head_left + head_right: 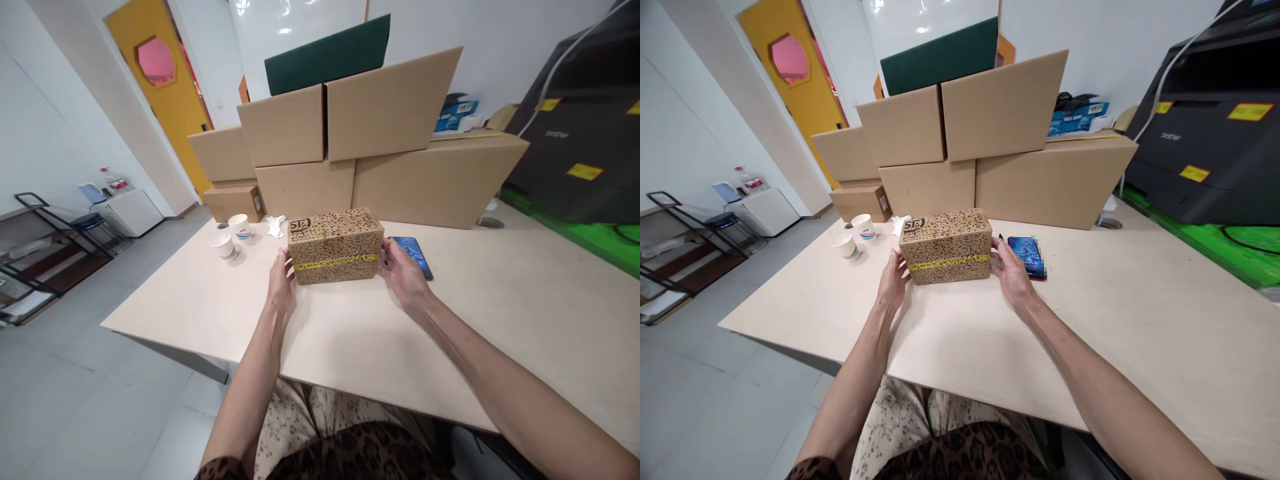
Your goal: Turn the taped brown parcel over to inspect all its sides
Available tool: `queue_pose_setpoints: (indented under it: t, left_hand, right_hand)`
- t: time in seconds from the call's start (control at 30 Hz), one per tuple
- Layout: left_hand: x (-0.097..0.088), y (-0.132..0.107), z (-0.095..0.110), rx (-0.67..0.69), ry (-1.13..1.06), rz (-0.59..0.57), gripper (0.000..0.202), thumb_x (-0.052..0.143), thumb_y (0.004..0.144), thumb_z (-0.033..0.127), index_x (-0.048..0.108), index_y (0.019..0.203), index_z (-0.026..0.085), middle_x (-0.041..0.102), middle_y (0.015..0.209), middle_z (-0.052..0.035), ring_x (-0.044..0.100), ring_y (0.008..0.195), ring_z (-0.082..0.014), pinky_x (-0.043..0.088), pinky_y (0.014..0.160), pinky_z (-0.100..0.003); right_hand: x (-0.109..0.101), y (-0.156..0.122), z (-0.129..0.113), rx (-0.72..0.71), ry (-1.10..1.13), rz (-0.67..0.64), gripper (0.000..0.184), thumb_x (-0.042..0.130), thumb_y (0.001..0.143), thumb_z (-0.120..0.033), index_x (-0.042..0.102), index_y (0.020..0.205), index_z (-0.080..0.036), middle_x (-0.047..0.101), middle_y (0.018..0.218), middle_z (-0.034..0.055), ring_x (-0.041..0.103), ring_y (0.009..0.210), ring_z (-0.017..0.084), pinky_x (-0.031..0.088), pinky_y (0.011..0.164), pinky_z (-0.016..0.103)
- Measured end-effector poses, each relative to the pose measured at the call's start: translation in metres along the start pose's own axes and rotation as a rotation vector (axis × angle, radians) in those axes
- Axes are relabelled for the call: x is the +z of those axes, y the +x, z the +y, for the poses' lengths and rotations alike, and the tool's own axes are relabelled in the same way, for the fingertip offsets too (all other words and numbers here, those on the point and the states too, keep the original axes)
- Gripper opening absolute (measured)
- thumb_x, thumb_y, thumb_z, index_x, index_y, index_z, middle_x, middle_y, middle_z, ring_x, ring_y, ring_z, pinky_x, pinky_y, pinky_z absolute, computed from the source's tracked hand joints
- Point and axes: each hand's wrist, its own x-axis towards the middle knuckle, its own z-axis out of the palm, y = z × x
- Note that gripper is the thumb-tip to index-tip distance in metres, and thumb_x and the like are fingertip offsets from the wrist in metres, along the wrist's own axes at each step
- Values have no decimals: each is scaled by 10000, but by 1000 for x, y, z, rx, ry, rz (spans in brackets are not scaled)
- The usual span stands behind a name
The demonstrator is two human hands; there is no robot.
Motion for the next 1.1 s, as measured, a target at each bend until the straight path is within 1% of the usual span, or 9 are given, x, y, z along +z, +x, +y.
queue_pose_setpoints:
  t: [0.07,0.2,0.3,0.47,0.67,0.77,0.87,0.97,1.1]
  left_hand:
    - [-2,2,0,46,-111,4,451,600,935,690,771,1005,278,768,1230,-61,660,1163,-258,498,844,-332]
    - [-5,6,0,88,-238,26,437,626,931,652,764,899,239,786,1047,-75,683,1097,-257,512,849,-338]
    - [-6,8,-1,55,-253,26,449,665,904,648,772,918,212,782,1069,-94,686,1121,-273,519,876,-358]
    - [-8,6,0,-14,-172,41,506,691,867,693,794,1042,230,772,1145,-90,660,1185,-294,517,894,-370]
    - [-6,1,5,14,-226,-45,526,740,816,702,783,1064,239,763,1240,-85,647,1278,-307,533,961,-375]
    - [-5,1,5,32,-252,19,494,793,808,616,757,1143,255,735,1335,-87,616,1370,-289,524,1038,-358]
    - [-3,2,2,-50,-214,80,461,841,780,506,741,1151,251,731,1354,-93,614,1389,-287,521,1064,-365]
    - [-1,1,1,-94,-144,-26,463,887,712,400,753,1115,216,762,1306,-108,629,1369,-334,518,1079,-421]
    - [-1,-1,5,82,-181,-104,550,885,610,255,766,1147,245,740,1383,-83,555,1453,-330,473,1138,-407]
  right_hand:
    - [0,0,-4,-40,30,-6,486,746,766,-790,736,977,-353,777,1209,0,679,1212,264,607,891,405]
    - [-2,2,-7,-89,90,53,482,714,796,-788,652,748,-313,797,1087,13,687,1227,300,605,925,464]
    - [-2,3,-7,-71,83,89,504,719,802,-774,617,680,-296,809,1018,32,710,1204,332,615,920,496]
    - [2,0,-6,-27,94,144,447,823,707,-738,724,814,-316,831,1024,12,730,1196,345,631,913,495]
    - [2,-3,-11,-38,59,14,463,754,779,-753,788,895,-306,827,1135,40,702,1264,323,580,1011,477]
    - [-1,-1,-10,-55,-8,17,496,697,815,-776,797,930,-304,827,1131,55,708,1247,311,560,1034,474]
    - [-4,2,-5,7,-52,101,480,779,743,-758,785,916,-310,830,1084,53,729,1191,314,574,1000,467]
    - [-4,2,-2,43,-68,91,458,839,707,-707,776,951,-325,829,1068,43,742,1147,314,584,981,465]
    - [-2,1,-8,-71,-23,44,402,781,789,-679,773,1014,-346,811,1180,31,695,1258,300,561,1045,472]
